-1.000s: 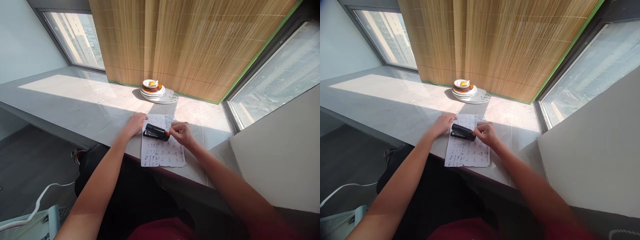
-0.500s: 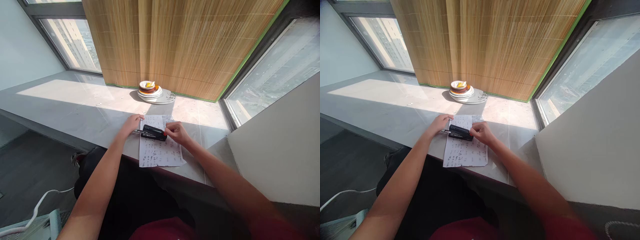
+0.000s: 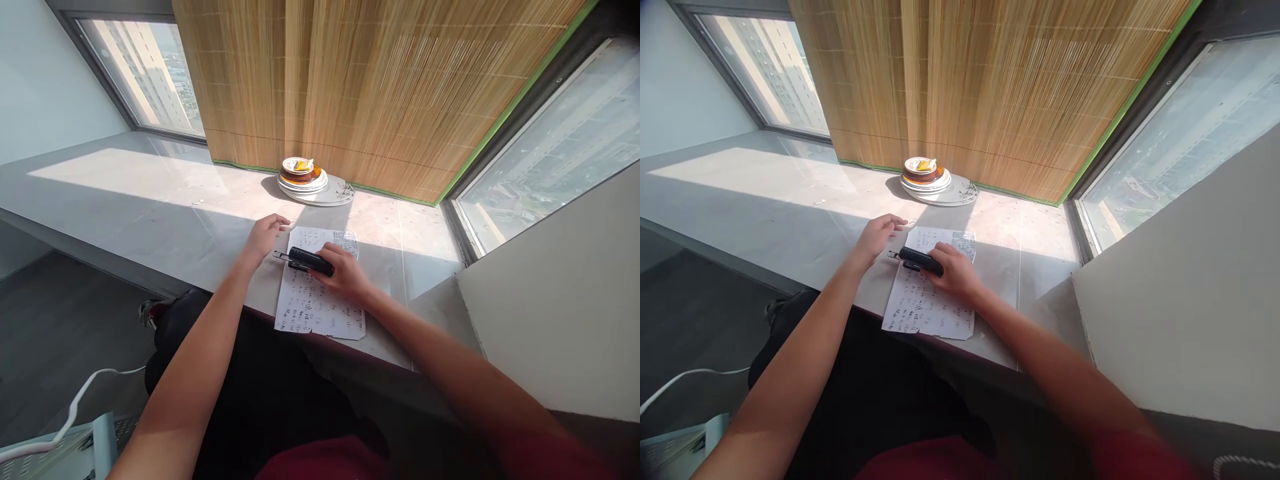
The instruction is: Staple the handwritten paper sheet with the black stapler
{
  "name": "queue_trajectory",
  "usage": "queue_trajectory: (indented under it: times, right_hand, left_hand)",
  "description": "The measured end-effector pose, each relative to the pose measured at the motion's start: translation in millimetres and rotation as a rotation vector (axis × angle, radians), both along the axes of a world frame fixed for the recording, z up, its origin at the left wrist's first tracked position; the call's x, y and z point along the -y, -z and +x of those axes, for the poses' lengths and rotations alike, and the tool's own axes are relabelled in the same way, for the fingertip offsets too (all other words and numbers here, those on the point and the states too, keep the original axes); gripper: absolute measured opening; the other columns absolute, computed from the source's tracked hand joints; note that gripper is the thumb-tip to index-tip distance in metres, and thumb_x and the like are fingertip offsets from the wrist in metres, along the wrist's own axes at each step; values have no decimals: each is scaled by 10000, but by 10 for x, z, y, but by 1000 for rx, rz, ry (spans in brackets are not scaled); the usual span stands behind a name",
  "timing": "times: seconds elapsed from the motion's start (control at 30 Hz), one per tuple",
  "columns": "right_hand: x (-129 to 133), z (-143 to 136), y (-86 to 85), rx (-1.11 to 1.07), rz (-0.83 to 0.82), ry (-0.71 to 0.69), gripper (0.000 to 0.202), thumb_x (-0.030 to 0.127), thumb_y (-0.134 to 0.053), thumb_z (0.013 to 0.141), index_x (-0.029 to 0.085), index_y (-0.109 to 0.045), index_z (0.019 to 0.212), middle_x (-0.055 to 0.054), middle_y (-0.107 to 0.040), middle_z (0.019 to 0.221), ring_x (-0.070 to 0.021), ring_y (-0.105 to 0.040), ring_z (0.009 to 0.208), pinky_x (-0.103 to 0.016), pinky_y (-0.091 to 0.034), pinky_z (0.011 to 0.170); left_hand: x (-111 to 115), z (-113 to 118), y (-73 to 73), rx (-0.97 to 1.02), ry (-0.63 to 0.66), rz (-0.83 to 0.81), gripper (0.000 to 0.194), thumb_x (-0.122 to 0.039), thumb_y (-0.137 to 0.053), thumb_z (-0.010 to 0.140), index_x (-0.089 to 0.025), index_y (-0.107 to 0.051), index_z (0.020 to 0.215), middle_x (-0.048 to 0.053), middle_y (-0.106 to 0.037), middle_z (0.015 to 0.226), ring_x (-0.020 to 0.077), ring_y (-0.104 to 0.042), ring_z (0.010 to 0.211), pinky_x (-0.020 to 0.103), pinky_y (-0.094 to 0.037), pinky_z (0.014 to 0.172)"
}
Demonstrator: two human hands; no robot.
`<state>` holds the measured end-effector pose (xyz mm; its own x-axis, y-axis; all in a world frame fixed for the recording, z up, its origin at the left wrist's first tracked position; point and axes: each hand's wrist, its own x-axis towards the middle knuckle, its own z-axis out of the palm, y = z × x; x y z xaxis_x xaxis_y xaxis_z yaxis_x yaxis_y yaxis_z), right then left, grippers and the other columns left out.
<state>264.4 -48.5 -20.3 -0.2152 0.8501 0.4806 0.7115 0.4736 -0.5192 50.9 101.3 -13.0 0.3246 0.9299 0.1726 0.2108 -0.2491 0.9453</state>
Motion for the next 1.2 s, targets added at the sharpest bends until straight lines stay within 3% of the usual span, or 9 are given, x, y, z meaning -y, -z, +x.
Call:
queue_trajectory:
  times: [0.13,0.23,0.33,0.47,0.63,0.9,1.07,1.2]
  right_hand:
    - [40,44,-3,63,291,77,169,218,-651,995,257,-681,1157,-88,-654,1038,-261,-583,942,-403,-502,782]
    - [67,85,-3,225,454,147,399,118,-607,983,290,-657,1339,-91,-667,1087,-274,-559,951,-433,-485,822]
    - [83,119,6,350,502,179,555,45,-597,961,334,-622,1434,-69,-676,1102,-263,-549,948,-427,-447,831]
    - [88,142,25,449,531,193,620,2,-605,963,366,-597,1464,-44,-701,1155,-248,-549,963,-409,-395,813]
    - [91,137,12,513,609,229,568,31,-641,989,352,-601,1455,-37,-722,1115,-242,-547,966,-398,-365,807]
    - [119,114,-53,553,642,242,487,27,-649,978,304,-646,1379,-40,-722,1093,-238,-519,960,-395,-356,814]
    - [105,128,-18,384,504,263,544,10,-657,918,348,-681,1344,-55,-694,1116,-262,-523,960,-421,-370,820]
    - [82,94,-49,15,413,333,313,169,-727,914,324,-753,1185,-82,-678,1047,-298,-565,949,-477,-450,827]
  left_hand:
    - [99,-23,-154,343,85,-322,209,-234,-545,995,-140,-731,1013,159,-776,1217,263,-762,1067,441,-567,1014]
    - [151,-33,-228,431,193,-550,251,-221,-541,1029,-79,-747,1058,223,-773,1227,258,-774,1047,422,-593,1022]
    - [188,-13,-259,466,287,-662,285,-193,-526,1052,-38,-760,1102,242,-770,1246,255,-774,1095,388,-597,1067]
    - [208,4,-251,455,318,-662,297,-129,-514,1053,-18,-782,1112,229,-779,1229,245,-774,1133,366,-588,1116]
    - [214,-1,-235,412,304,-608,244,-102,-581,1034,-26,-809,1081,212,-793,1201,246,-777,1143,371,-569,1158]
    - [204,17,-210,424,286,-627,277,-50,-532,1042,-12,-805,1028,222,-795,1175,233,-784,1111,382,-556,1177]
    - [196,6,-193,427,290,-625,247,-60,-555,1038,-11,-794,1001,242,-786,1165,251,-770,1157,383,-540,1196]
    - [143,-8,-144,458,224,-631,223,-51,-564,1021,-14,-784,1034,246,-783,1171,262,-765,1181,386,-551,1185]
